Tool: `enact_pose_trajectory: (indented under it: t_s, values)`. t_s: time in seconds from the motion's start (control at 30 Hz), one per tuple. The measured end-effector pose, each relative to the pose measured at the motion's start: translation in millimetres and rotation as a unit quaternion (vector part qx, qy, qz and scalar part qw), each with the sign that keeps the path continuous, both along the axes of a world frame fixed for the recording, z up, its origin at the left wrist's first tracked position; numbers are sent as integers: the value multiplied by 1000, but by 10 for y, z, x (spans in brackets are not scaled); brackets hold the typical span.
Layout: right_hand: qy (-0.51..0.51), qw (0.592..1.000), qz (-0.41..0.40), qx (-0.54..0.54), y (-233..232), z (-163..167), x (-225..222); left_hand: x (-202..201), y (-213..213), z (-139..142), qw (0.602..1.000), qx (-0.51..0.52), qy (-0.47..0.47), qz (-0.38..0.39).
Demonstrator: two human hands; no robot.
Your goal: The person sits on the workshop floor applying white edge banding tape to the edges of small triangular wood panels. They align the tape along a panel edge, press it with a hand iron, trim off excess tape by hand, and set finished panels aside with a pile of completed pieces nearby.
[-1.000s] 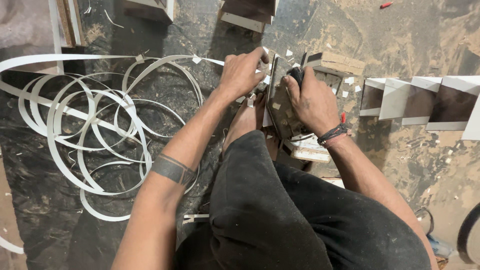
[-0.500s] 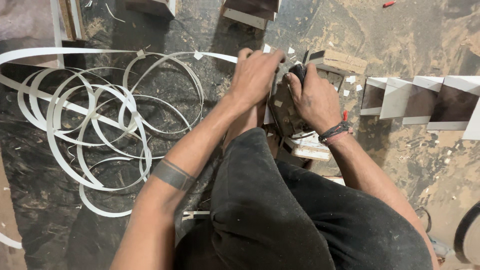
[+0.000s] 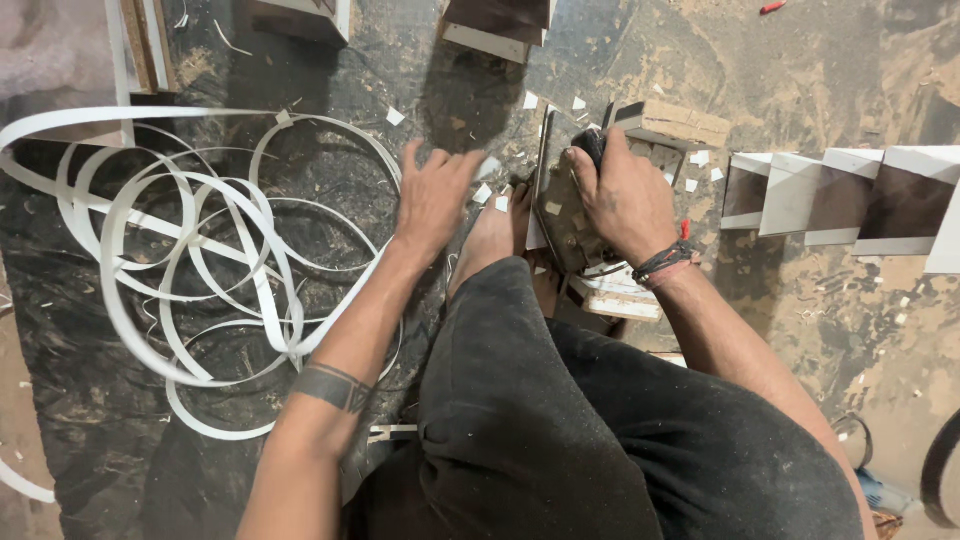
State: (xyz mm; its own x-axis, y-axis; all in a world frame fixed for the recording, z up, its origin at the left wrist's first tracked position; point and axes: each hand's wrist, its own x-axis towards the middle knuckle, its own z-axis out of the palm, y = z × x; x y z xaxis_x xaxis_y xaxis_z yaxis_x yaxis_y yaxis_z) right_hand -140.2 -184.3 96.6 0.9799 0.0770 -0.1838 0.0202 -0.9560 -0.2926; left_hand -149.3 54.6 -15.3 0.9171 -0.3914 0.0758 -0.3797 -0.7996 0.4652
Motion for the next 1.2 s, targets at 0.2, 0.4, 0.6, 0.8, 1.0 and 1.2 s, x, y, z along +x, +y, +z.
enact_pose_trajectory:
  t_s: [0.2,0.4,0.6,0.8,1.0,1.2]
  values:
    - [18,1000,-10,14,11,19,10,53,-121,-24,997,23,-79,-4]
    - [1,1000,5,4,-14,51,14,149,-386,80,993,-81,-80,5]
    - [-16,1000,11,13,-88,46,-25,239,-550,211,977,-197,75,29]
    - [-18,1000,8,2,-113,18,-26,316,-625,272,942,-258,194,94]
    - [-7,1000,-5,-3,-225,41,-78,364,-665,335,931,-230,253,127]
    - [1,999,-31,-35,-715,117,-370,359,-696,359,970,-168,167,62]
